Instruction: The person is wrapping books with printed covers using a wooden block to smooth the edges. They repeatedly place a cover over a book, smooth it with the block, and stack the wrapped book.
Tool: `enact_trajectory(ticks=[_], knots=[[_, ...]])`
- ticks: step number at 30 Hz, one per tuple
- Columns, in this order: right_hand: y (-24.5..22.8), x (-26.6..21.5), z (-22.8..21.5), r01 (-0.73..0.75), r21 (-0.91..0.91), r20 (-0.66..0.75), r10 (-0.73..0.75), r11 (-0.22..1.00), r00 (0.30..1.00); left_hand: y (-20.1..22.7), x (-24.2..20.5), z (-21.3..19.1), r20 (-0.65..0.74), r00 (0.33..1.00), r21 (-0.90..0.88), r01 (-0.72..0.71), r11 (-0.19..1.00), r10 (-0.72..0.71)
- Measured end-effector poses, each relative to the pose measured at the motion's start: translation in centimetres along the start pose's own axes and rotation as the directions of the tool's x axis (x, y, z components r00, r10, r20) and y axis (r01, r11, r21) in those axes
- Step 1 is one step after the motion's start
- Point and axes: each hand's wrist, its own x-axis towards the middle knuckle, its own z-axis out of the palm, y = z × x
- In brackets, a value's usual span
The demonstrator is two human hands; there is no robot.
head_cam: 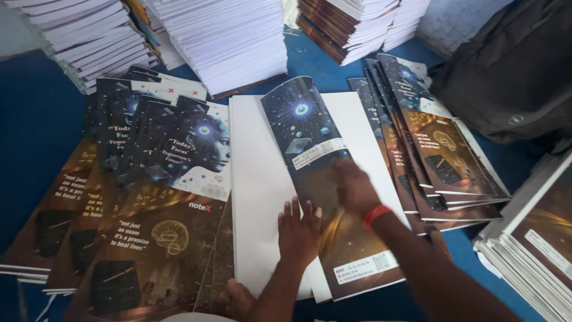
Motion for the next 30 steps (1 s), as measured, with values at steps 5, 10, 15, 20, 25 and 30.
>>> enact_trajectory(ticks=[5, 10, 15, 20, 25, 30], knots=[[0.8, 3.1, -5.9, -0.263, 0.363, 0.257, 0.175, 0.894, 0.950, -0.3, 0.5, 0.0, 0.024, 0.999, -0.044, 0.027, 0.999, -0.026], [-1.7, 3.9, -7.9, -0.353, 0.282, 0.254, 0.285, 0.892, 0.924, 0.0, 2.3, -1.1, -0.040, 0.962, -0.286, 0.250, 0.925, -0.272], [-3.5, 4.9, -7.7, -0.487, 0.199, 0.352, 0.402, 0.850, 0.845, -1.0, 5.7, -5.1, 0.278, 0.623, -0.705, 0.649, 0.285, -0.732], [-4.3, 5.6, -8.1, -0.446, 0.099, 0.411, 0.371, 0.890, 0.832, -1.6, 6.4, -4.9, 0.273, 0.596, -0.658, 0.688, 0.305, -0.755], [-4.8, 5.8, -8.7, -0.422, 0.010, 0.435, 0.376, 0.907, 0.818, -2.2, 6.2, -3.1, 0.213, 0.649, -0.668, 0.642, 0.376, -0.730], [-4.7, 5.8, -8.5, -0.391, -0.032, 0.442, 0.364, 0.920, 0.820, -2.5, 6.1, -3.1, 0.243, 0.622, -0.655, 0.671, 0.348, -0.745]])
